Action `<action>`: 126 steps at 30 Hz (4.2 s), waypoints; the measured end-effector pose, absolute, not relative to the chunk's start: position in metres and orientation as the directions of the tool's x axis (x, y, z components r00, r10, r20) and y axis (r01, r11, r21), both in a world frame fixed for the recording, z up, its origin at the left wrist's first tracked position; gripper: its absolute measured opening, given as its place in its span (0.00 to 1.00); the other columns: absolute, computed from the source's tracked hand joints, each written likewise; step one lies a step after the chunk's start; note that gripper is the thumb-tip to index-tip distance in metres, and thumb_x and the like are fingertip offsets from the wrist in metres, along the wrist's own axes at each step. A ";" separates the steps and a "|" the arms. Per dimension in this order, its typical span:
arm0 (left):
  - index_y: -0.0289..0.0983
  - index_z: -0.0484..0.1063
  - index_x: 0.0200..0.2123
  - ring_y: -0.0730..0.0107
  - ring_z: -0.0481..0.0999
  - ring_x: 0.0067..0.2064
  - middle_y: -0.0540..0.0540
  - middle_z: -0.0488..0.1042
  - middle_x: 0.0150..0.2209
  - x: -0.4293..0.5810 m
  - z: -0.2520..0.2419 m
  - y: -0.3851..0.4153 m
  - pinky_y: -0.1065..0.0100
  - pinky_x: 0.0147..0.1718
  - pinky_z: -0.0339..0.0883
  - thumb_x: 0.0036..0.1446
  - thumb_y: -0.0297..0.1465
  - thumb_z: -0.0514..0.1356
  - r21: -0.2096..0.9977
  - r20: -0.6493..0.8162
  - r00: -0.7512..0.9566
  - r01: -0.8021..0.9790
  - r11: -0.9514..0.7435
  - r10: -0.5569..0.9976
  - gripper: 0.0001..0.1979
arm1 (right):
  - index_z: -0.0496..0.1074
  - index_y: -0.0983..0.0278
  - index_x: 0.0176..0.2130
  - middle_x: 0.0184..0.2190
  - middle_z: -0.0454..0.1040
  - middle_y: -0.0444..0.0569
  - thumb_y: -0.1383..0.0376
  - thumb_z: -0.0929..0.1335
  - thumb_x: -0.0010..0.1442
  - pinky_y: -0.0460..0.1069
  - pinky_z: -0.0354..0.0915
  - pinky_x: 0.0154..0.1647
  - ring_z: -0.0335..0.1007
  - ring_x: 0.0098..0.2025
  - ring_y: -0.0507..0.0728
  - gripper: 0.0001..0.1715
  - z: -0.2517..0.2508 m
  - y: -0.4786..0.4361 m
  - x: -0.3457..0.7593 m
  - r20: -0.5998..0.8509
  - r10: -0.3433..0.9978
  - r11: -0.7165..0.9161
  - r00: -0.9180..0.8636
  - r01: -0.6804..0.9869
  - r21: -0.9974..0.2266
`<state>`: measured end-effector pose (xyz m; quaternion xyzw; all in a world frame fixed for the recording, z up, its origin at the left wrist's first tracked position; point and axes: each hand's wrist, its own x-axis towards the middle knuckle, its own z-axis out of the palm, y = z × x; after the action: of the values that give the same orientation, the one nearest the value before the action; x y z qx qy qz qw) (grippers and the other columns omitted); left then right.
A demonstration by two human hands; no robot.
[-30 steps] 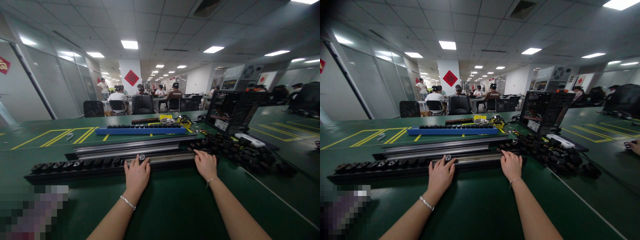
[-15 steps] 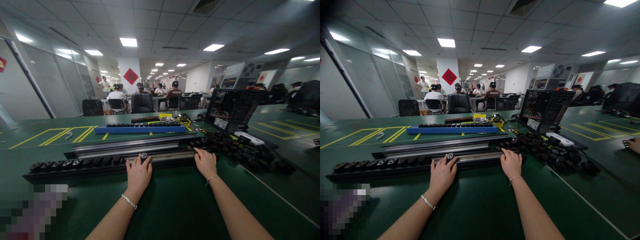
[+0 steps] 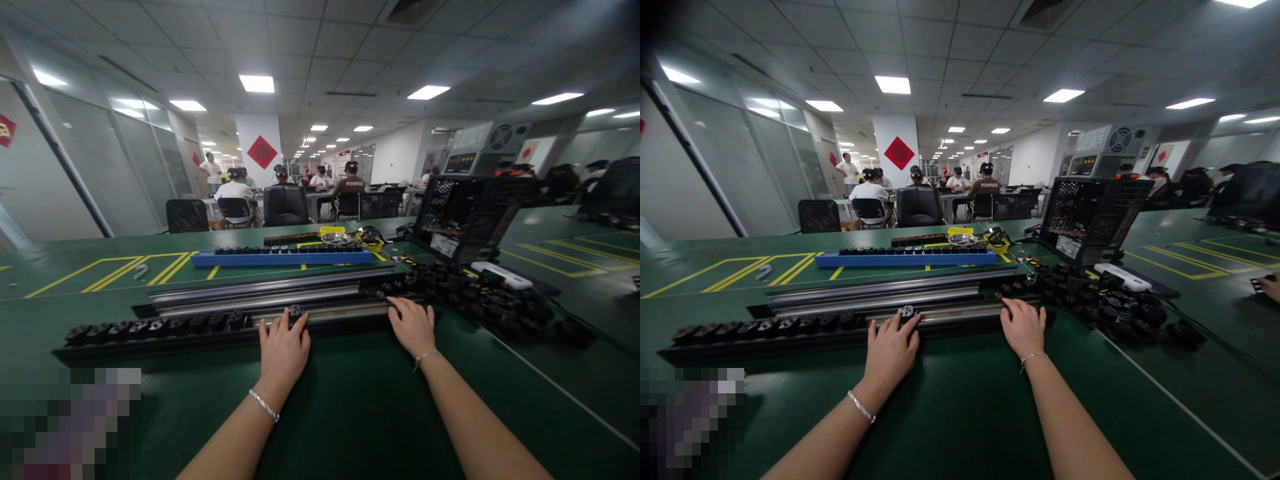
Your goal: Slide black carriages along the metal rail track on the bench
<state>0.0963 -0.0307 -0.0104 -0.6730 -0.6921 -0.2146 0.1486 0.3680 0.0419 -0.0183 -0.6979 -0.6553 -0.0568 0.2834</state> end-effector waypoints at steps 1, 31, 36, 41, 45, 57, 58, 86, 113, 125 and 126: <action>0.50 0.67 0.53 0.56 0.65 0.55 0.42 0.67 0.56 0.096 -0.010 -0.031 0.44 0.58 0.44 0.58 0.37 0.50 0.097 0.494 -0.049 0.995 0.001 0.868 0.20 | 0.71 0.56 0.49 0.50 0.70 0.47 0.59 0.55 0.60 0.65 0.41 0.61 0.62 0.52 0.59 0.23 -0.019 0.042 0.368 0.453 0.881 0.018 0.136 0.947 -0.320; 0.45 0.70 0.48 0.58 0.66 0.55 0.42 0.70 0.53 0.096 -0.013 -0.030 0.45 0.58 0.46 0.55 0.32 0.51 0.188 0.522 -0.010 0.977 -0.104 0.853 0.18 | 0.72 0.60 0.46 0.50 0.70 0.49 0.61 0.56 0.59 0.67 0.41 0.60 0.62 0.52 0.60 0.21 -0.013 0.037 0.359 0.455 0.878 0.032 0.151 0.929 -0.370; 0.44 0.70 0.46 0.57 0.66 0.55 0.42 0.70 0.52 0.098 -0.012 -0.031 0.45 0.58 0.46 0.53 0.31 0.53 0.231 0.523 -0.023 0.966 -0.115 0.852 0.17 | 0.72 0.60 0.45 0.50 0.70 0.49 0.61 0.56 0.59 0.68 0.42 0.59 0.61 0.52 0.61 0.21 -0.012 0.035 0.357 0.467 0.873 0.044 0.141 0.931 -0.363; 0.39 0.68 0.42 0.60 0.68 0.53 0.42 0.73 0.47 0.097 -0.010 -0.031 0.47 0.59 0.45 0.50 0.26 0.52 0.319 0.511 -0.063 0.940 -0.121 0.857 0.15 | 0.72 0.60 0.45 0.49 0.71 0.50 0.60 0.58 0.59 0.69 0.43 0.59 0.61 0.52 0.61 0.19 -0.014 0.036 0.355 0.496 0.863 0.098 0.096 0.932 -0.350; 0.38 0.66 0.39 0.63 0.69 0.51 0.44 0.74 0.43 0.097 -0.009 -0.030 0.49 0.60 0.43 0.47 0.24 0.51 0.387 0.486 -0.104 0.916 -0.107 0.868 0.14 | 0.71 0.59 0.45 0.48 0.71 0.50 0.60 0.59 0.58 0.67 0.45 0.59 0.61 0.53 0.61 0.18 -0.015 0.033 0.346 0.536 0.844 0.199 0.010 0.923 -0.331; 0.39 0.65 0.39 0.63 0.71 0.49 0.45 0.75 0.41 0.102 -0.008 -0.030 0.51 0.60 0.43 0.46 0.24 0.51 0.413 0.485 -0.112 0.904 -0.115 0.867 0.15 | 0.67 0.59 0.50 0.51 0.69 0.50 0.64 0.61 0.56 0.61 0.39 0.62 0.57 0.57 0.58 0.21 -0.003 -0.001 0.270 0.469 0.799 0.541 -0.375 0.790 -0.288; 0.39 0.65 0.39 0.63 0.71 0.48 0.46 0.75 0.40 0.102 -0.008 -0.029 0.51 0.60 0.43 0.46 0.24 0.51 0.415 0.487 -0.110 0.902 -0.119 0.866 0.14 | 0.67 0.59 0.49 0.51 0.69 0.49 0.64 0.61 0.56 0.61 0.38 0.62 0.58 0.56 0.57 0.21 -0.003 -0.002 0.267 0.460 0.796 0.556 -0.394 0.776 -0.297; 0.43 0.67 0.41 0.63 0.70 0.46 0.49 0.75 0.38 0.104 -0.006 -0.032 0.41 0.60 0.33 0.47 0.25 0.52 0.356 0.473 -0.037 0.922 -0.153 0.880 0.17 | 0.66 0.54 0.50 0.45 0.72 0.46 0.70 0.60 0.54 0.54 0.47 0.54 0.62 0.49 0.56 0.25 0.002 0.000 0.261 0.364 0.825 0.517 -0.433 0.838 -0.173; 0.42 0.66 0.48 0.62 0.70 0.47 0.47 0.76 0.41 0.104 -0.006 -0.032 0.38 0.59 0.34 0.51 0.26 0.51 0.335 0.466 -0.024 0.930 -0.151 0.884 0.19 | 0.68 0.54 0.48 0.47 0.72 0.46 0.71 0.59 0.53 0.61 0.41 0.59 0.61 0.51 0.57 0.25 0.007 0.002 0.275 0.330 0.866 0.453 -0.376 0.869 -0.199; 0.41 0.66 0.48 0.62 0.69 0.47 0.48 0.76 0.40 0.104 -0.008 -0.030 0.37 0.59 0.33 0.51 0.26 0.51 0.327 0.475 -0.015 0.931 -0.161 0.880 0.20 | 0.67 0.54 0.49 0.48 0.71 0.46 0.71 0.58 0.54 0.60 0.41 0.59 0.60 0.51 0.57 0.25 0.008 0.002 0.280 0.290 0.888 0.424 -0.358 0.881 -0.209; 0.41 0.66 0.49 0.61 0.69 0.47 0.48 0.76 0.40 0.104 -0.008 -0.030 0.37 0.59 0.33 0.51 0.26 0.51 0.325 0.474 -0.013 0.932 -0.161 0.881 0.20 | 0.67 0.54 0.49 0.48 0.71 0.46 0.71 0.58 0.54 0.60 0.41 0.59 0.60 0.52 0.56 0.25 0.008 0.002 0.280 0.284 0.890 0.421 -0.357 0.883 -0.209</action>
<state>0.1037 -0.0302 -0.0081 -0.7012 -0.6462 -0.2981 0.0431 0.2805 0.0020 0.0080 -0.5381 -0.8236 0.0099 0.1788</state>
